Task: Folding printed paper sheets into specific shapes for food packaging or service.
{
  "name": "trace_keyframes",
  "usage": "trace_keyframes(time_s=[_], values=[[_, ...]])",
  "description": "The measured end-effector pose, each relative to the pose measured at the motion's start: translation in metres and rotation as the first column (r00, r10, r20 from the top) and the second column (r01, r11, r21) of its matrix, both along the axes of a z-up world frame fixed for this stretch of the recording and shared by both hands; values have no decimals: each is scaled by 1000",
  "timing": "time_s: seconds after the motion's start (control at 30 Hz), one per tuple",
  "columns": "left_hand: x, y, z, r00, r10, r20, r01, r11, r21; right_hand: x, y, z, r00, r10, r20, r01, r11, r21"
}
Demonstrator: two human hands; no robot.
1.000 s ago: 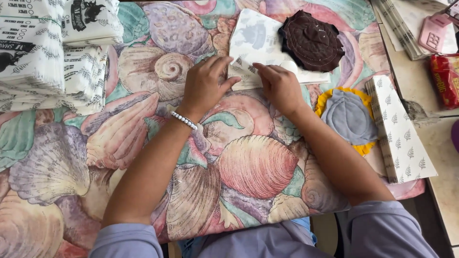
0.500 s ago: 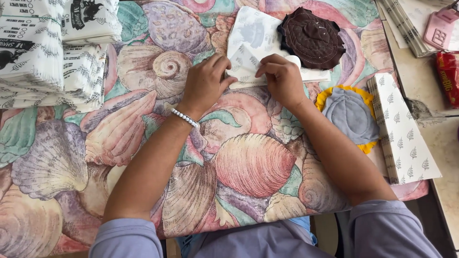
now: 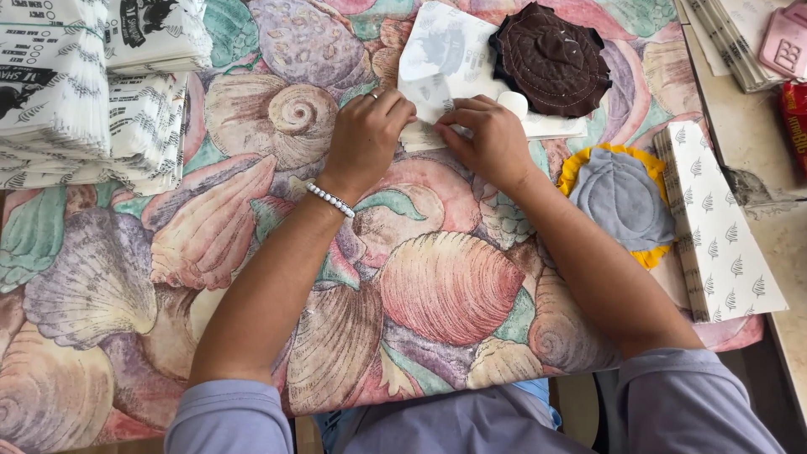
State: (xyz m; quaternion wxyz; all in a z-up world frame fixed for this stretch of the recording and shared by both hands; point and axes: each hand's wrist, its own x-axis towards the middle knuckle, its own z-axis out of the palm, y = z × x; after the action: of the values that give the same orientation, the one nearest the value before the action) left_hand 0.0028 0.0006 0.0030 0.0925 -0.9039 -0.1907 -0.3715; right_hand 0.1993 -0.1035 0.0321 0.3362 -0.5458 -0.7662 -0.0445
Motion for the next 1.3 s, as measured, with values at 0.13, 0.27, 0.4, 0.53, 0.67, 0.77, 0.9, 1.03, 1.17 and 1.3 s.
trace_keyframes(time_s=[0.13,0.27,0.4,0.53,0.67,0.77,0.9,1.03,1.17,1.3], values=[[3,2,-3,997,-22,72,25,998,-49,-1,4,-4,1000,-10,8,10,999,44],[-2,-11,16,995,-24,98,41,984,-176,6,10,-15,999,16,-49,-13,998,64],[-4,-12,21,992,16,123,3,989,-147,12,10,-15,985,-20,-170,19,1000,-10],[-5,-16,26,992,-58,-114,44,992,-115,12,11,-7,955,30,-295,-24,999,23],[-3,-11,17,976,-50,-212,26,993,-112,17,13,-11,924,-34,-381,35,999,-3],[-2,-10,14,989,-16,-149,-1,993,-115,18,12,-11,894,-90,-438,99,995,-2],[1,-11,21,995,36,-94,-47,991,-123,20,12,-11,895,-103,-434,103,994,-23],[8,-6,14,989,-23,-143,-2,985,-170,22,15,-14,890,-73,-451,84,996,4],[11,-2,15,980,-13,-196,14,1000,4,27,16,-17,882,-81,-464,102,995,20],[11,-2,22,965,-70,-252,46,994,-102,28,14,-12,885,-56,-462,67,998,7]])
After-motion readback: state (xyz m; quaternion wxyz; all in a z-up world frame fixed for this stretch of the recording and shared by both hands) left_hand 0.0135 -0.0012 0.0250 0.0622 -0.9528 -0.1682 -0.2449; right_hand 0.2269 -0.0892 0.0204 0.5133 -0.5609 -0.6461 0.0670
